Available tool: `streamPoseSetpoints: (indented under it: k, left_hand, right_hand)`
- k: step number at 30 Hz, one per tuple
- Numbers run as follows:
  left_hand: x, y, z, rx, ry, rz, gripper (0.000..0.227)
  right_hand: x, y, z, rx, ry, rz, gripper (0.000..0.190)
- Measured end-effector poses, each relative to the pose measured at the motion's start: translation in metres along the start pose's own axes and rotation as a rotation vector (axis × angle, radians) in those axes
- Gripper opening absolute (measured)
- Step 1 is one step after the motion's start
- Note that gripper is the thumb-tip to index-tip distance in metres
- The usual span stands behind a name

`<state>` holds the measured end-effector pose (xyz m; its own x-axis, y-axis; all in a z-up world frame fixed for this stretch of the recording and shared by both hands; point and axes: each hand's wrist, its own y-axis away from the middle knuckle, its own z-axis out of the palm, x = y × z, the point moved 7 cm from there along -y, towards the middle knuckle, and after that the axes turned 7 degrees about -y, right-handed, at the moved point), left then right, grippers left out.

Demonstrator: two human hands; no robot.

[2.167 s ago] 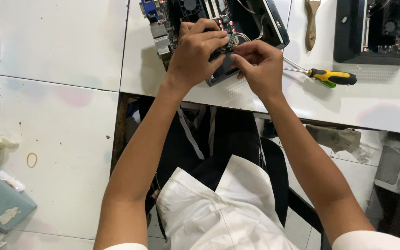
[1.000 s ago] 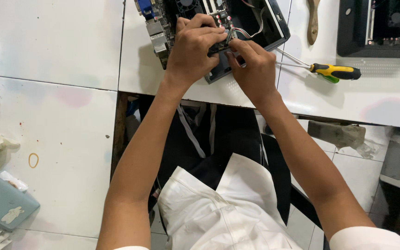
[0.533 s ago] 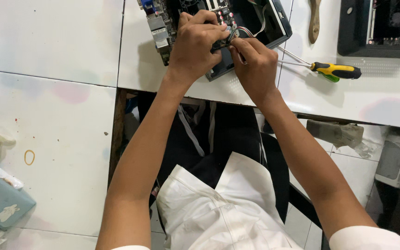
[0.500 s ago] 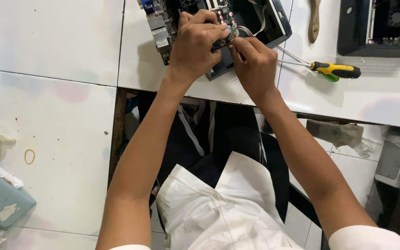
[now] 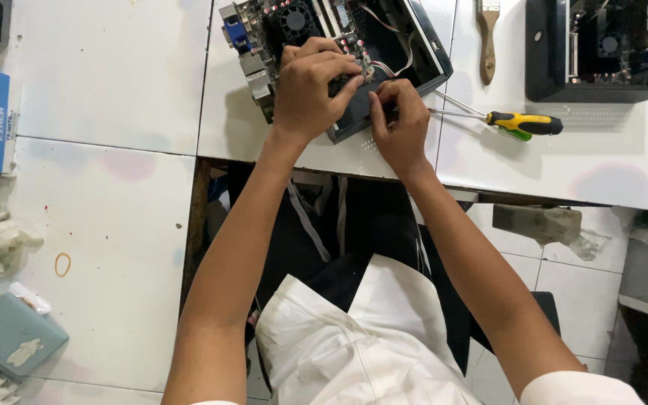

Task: The person connects a multi-wire cable to a motherboard, then places the motherboard into a small computer case and secures it with a screwdriver. The person handles the motherboard, wires, and case throughout the process.

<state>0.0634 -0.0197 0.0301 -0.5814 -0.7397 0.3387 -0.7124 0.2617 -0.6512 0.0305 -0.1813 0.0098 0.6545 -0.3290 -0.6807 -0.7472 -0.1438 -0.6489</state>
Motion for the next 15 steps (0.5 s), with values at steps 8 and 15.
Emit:
streamPoseSetpoints:
  k: [8,15]
  left_hand:
    - [-0.002,-0.004,0.011,-0.067,-0.040,-0.131,0.013]
    - [0.000,-0.003,0.014,-0.088,-0.083,-0.082,0.013]
  right_hand:
    - [0.022,-0.013,0.003,-0.084,0.075,0.236,0.021]
    - [0.057,-0.027,0.007,-0.146,-0.150,0.894,0.018]
